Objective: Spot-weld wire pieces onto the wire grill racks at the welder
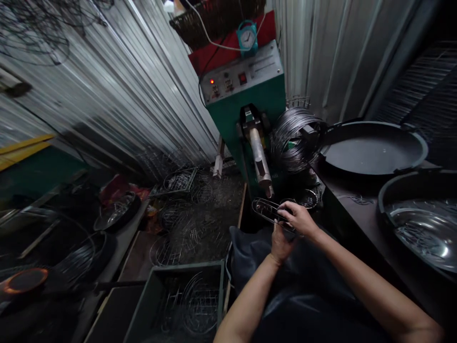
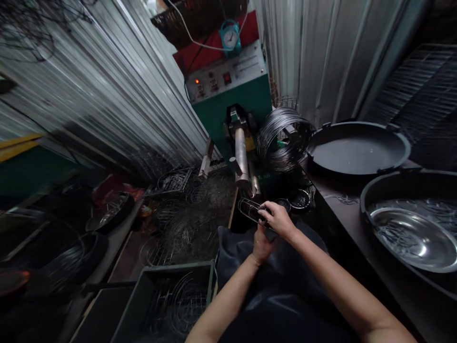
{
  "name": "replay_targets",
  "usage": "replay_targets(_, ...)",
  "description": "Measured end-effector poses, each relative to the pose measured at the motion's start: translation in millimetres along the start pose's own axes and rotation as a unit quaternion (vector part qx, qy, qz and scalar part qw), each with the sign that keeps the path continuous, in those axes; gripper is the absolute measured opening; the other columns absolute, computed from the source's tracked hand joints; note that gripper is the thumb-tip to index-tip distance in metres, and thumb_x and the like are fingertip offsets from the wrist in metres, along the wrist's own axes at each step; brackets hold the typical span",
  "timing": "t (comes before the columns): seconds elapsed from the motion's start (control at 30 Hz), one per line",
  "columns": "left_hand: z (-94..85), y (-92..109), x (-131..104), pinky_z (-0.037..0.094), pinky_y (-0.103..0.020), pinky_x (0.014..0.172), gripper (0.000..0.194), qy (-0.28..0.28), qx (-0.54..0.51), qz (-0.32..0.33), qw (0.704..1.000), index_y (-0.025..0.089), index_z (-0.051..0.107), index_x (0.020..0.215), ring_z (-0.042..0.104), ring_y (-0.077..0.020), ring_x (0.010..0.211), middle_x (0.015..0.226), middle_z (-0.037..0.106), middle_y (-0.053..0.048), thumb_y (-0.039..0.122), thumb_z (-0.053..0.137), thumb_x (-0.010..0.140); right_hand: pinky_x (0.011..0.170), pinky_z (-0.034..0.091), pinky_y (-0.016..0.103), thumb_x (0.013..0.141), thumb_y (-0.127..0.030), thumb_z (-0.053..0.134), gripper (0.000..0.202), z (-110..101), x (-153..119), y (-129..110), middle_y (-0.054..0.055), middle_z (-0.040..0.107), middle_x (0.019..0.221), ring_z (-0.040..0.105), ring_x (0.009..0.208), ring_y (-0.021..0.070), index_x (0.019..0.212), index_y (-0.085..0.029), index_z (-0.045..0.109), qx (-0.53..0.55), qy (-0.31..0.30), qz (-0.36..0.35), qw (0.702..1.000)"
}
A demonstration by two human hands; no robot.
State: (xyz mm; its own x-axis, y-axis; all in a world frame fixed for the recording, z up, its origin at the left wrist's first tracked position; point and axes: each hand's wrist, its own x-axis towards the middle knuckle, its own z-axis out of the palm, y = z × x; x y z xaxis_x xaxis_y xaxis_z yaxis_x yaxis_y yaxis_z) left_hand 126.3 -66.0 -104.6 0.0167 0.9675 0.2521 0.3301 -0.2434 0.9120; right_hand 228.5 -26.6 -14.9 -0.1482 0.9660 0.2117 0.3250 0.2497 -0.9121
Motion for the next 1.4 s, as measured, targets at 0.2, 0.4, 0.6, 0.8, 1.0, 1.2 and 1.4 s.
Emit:
replay_targets(0.2, -6.4, 1, 0, 0.046, -0.030, 0.078, 0.036, 0.067, -0.101, -0.055, 0.991, 0.019, 0.046, 0.096, 0.060, -0.0143, 0.080, 0.085, 0.060, -0.002, 0.030, 0.068, 0.069, 0.075, 0.047, 0.031, 0.071, -0.040, 0.059, 0.025, -7, 13, 3, 0.004, 0.065, 0.091, 0.060, 0.084, 0.0209, 0.086, -0.021, 0.065, 0.051, -0.054, 0.016, 0.997)
replay_targets(0.4, -20.2, 11, 9, 0.045, -0.027, 0.077, 0.039, 0.106, -0.169, -0.103, 0.975, 0.018, 0.041, 0.096, 0.057, -0.0105, 0.073, 0.076, 0.056, 0.001, 0.028, 0.069, 0.070, 0.082, 0.046, 0.036, 0.066, -0.050, 0.066, 0.035, -42, -7, 25, 0.007, 0.065, 0.093, 0.059, 0.090, 0.0254, 0.083, -0.020, 0.063, 0.072, -0.045, 0.067, 0.994)
replay_targets(0.6, -19.2, 21, 10, 0.044, -0.026, 0.076, 0.039, 0.118, -0.161, -0.114, 0.973, 0.019, 0.041, 0.094, 0.057, -0.0105, 0.072, 0.073, 0.055, 0.002, 0.026, 0.070, 0.068, 0.080, 0.046, 0.037, 0.070, -0.052, 0.062, 0.031, -31, -28, 35, 0.007, 0.065, 0.086, 0.059, 0.086, 0.0255, 0.076, -0.021, 0.062, 0.001, -0.037, 0.027, 0.999)
replay_targets(0.8, -21.7, 22, 12, 0.044, -0.026, 0.076, 0.040, 0.125, -0.183, -0.116, 0.968, 0.019, 0.041, 0.093, 0.057, -0.0102, 0.072, 0.074, 0.056, 0.002, 0.028, 0.070, 0.067, 0.077, 0.047, 0.035, 0.076, -0.050, 0.056, 0.029, -29, -23, 36, 0.006, 0.065, 0.085, 0.059, 0.081, 0.0234, 0.082, -0.022, 0.063, -0.030, -0.024, -0.016, 0.999)
replay_targets(1.0, -21.0, 23, 20, 0.043, -0.025, 0.074, 0.039, 0.136, -0.182, -0.100, 0.969, 0.018, 0.042, 0.092, 0.056, -0.0096, 0.069, 0.073, 0.056, 0.003, 0.027, 0.070, 0.067, 0.073, 0.047, 0.034, 0.078, -0.052, 0.052, 0.032, -32, -12, 40, 0.006, 0.065, 0.080, 0.059, 0.076, 0.0226, 0.083, -0.022, 0.061, -0.048, -0.038, -0.020, 0.998)
replay_targets(1.2, -13.4, 18, 35, 0.043, -0.025, 0.074, 0.039, 0.121, -0.184, -0.081, 0.972, 0.019, 0.042, 0.091, 0.055, -0.0095, 0.069, 0.073, 0.054, 0.003, 0.027, 0.071, 0.066, 0.073, 0.047, 0.034, 0.074, -0.058, 0.053, 0.036, -42, 0, 46, 0.006, 0.065, 0.078, 0.060, 0.072, 0.0233, 0.080, -0.023, 0.061, -0.064, -0.037, -0.026, 0.997)
replay_targets(1.4, -7.7, 9, 42, 0.044, -0.026, 0.074, 0.039, 0.122, -0.167, -0.058, 0.977, 0.019, 0.042, 0.089, 0.055, -0.0102, 0.068, 0.072, 0.053, 0.003, 0.026, 0.072, 0.065, 0.068, 0.048, 0.033, 0.074, -0.055, 0.054, 0.033, -47, 3, 61, 0.004, 0.065, 0.074, 0.060, 0.068, 0.0220, 0.079, -0.024, 0.061, -0.066, -0.046, -0.039, 0.996)
